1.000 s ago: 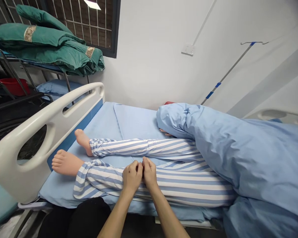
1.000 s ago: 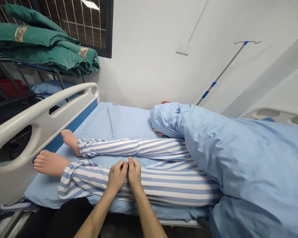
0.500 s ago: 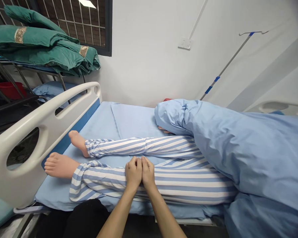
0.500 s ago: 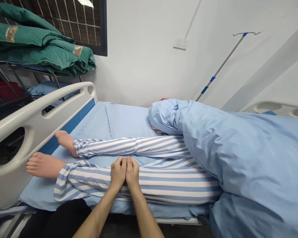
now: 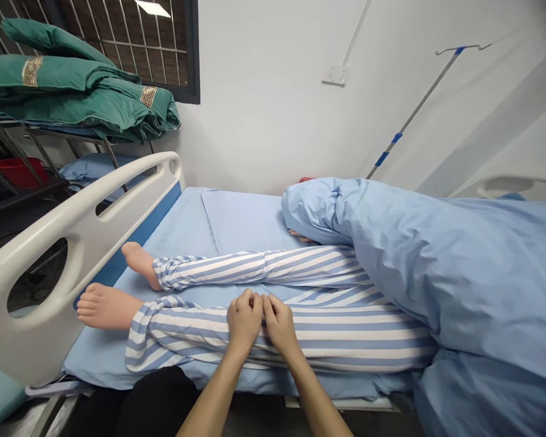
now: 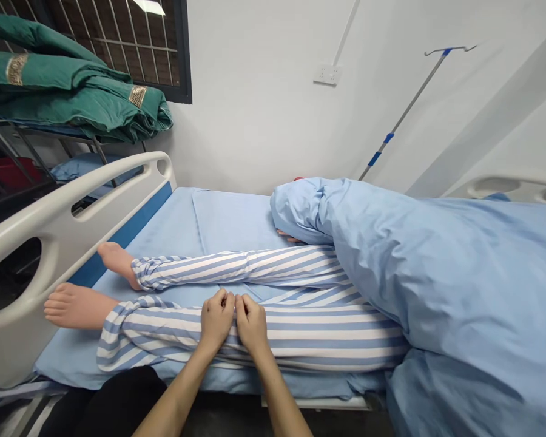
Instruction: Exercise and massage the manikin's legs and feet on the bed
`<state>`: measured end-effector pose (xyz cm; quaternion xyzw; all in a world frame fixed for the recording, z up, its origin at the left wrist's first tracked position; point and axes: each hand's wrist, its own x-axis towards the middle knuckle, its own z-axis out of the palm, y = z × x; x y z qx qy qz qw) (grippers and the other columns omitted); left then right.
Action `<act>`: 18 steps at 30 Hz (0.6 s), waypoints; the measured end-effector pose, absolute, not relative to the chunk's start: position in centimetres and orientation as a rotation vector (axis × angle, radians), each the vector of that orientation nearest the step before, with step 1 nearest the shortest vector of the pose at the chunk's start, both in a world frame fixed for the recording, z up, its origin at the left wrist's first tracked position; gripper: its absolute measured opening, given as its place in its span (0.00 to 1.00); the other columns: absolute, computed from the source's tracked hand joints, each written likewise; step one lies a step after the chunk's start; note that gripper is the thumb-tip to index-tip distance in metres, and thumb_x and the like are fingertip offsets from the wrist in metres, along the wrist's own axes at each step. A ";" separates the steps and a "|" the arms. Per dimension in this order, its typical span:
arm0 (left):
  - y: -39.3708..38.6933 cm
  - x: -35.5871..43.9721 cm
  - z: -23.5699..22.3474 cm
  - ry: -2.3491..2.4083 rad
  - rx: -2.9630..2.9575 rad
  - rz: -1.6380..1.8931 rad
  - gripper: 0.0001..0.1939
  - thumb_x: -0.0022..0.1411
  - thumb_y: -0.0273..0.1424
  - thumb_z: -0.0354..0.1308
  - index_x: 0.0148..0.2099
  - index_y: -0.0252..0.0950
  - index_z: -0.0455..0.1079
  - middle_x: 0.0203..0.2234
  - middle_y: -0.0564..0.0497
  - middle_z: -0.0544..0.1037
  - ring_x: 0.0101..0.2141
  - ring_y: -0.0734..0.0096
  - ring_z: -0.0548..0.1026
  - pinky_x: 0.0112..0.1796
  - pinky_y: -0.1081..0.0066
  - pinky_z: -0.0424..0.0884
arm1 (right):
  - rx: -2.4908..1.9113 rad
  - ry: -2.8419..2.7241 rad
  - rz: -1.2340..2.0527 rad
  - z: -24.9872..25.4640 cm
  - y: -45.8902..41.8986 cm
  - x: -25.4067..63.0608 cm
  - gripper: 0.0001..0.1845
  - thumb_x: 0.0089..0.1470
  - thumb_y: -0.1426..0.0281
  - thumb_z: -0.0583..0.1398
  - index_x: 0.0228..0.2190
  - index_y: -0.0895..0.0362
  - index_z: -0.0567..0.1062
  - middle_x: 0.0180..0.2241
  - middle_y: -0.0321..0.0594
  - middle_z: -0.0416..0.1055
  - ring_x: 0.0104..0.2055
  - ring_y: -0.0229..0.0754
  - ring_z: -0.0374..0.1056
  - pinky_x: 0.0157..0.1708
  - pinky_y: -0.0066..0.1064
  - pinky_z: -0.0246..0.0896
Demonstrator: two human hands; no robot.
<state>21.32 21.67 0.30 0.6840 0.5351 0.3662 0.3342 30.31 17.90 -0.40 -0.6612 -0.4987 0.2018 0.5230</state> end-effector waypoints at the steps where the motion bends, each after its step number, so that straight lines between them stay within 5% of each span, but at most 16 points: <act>1: 21.6 21.3 0.3 1.390 1.794 0.950 0.15 0.58 0.33 0.45 0.20 0.37 0.51 0.14 0.57 0.58 0.20 0.76 0.56 0.27 0.72 0.49 | -1.599 -1.210 0.462 -1.0 17.9 30.2 0.21 0.57 0.59 0.49 0.17 0.55 0.56 0.16 0.29 0.51 0.20 0.33 0.49 0.22 0.27 0.43; 18: 21.7 22.9 1.4 1.262 1.623 0.979 0.16 0.57 0.33 0.45 0.19 0.37 0.49 0.14 0.58 0.57 0.20 0.77 0.57 0.25 0.75 0.52 | -1.509 -1.151 0.460 -1.4 17.8 30.1 0.20 0.58 0.60 0.47 0.19 0.55 0.58 0.17 0.31 0.55 0.22 0.35 0.52 0.23 0.27 0.47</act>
